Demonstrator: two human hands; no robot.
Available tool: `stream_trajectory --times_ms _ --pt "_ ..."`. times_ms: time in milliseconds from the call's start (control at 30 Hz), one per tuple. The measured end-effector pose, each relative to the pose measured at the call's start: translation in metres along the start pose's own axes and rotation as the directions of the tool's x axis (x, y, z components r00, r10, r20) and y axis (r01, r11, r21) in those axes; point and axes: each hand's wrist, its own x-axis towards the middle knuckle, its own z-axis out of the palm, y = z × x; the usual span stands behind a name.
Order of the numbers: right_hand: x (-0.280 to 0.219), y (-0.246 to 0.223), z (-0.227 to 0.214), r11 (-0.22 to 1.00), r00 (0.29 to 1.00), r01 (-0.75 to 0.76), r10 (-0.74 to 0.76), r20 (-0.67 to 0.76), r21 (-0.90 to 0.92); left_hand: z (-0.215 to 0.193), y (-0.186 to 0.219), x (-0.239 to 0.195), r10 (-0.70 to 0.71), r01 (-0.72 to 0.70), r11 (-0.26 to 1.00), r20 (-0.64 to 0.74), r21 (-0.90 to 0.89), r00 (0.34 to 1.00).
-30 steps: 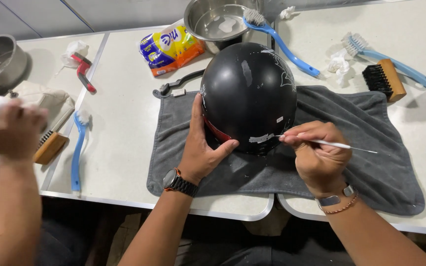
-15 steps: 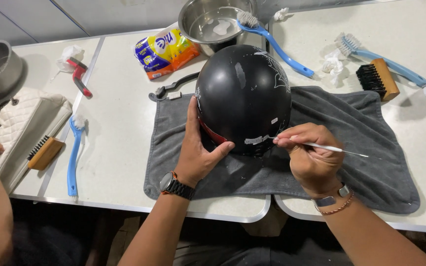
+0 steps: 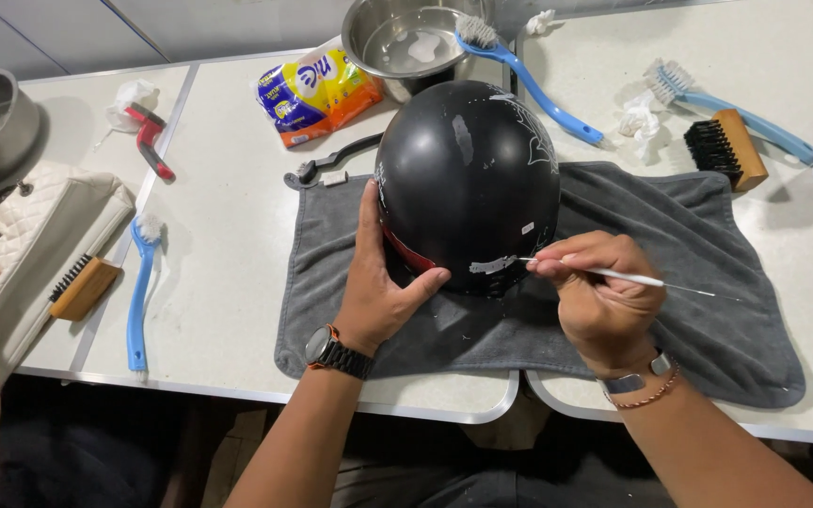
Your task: The person scrapes a sticker off a black helmet using a metal tool, then scrubs the area with a toothbrush and wipes it with a cloth. The helmet is placed on a grey towel on a white table.
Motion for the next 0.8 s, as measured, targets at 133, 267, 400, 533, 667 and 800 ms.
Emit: stream_trajectory --times_ms 133,267,400,533,667,800 --pt "0.0010 0.0000 -0.0033 1.000 1.000 0.009 -0.009 -0.003 -0.028 -0.0011 -0.0028 -0.0007 -0.001 0.001 1.000 -0.004 0.003 1.000" --pt "-0.0003 0.0003 -0.0019 1.000 1.000 -0.002 0.002 -0.001 -0.001 -0.0016 -0.0015 -0.0008 -0.004 0.004 1.000 0.000 -0.005 1.000" --pt "-0.0001 0.0029 -0.0074 1.000 1.000 -0.009 0.009 0.005 0.000 -0.0011 -0.0015 -0.0005 -0.009 0.009 1.000 0.003 -0.011 1.000" --pt "-0.0025 0.0034 -0.0055 0.998 0.999 -0.050 0.049 0.008 0.042 -0.0016 0.0005 0.0011 -0.020 0.020 0.999 0.009 -0.025 1.000" --pt "0.0001 0.0020 -0.0050 1.000 1.000 -0.015 0.015 0.022 0.007 -0.0018 -0.0010 0.0006 -0.017 0.017 1.000 0.003 -0.018 1.000" --pt "-0.0030 0.0043 -0.0060 1.000 1.000 -0.019 0.019 0.023 -0.001 -0.0014 -0.0017 0.0003 -0.004 0.004 1.000 -0.001 -0.019 1.000"
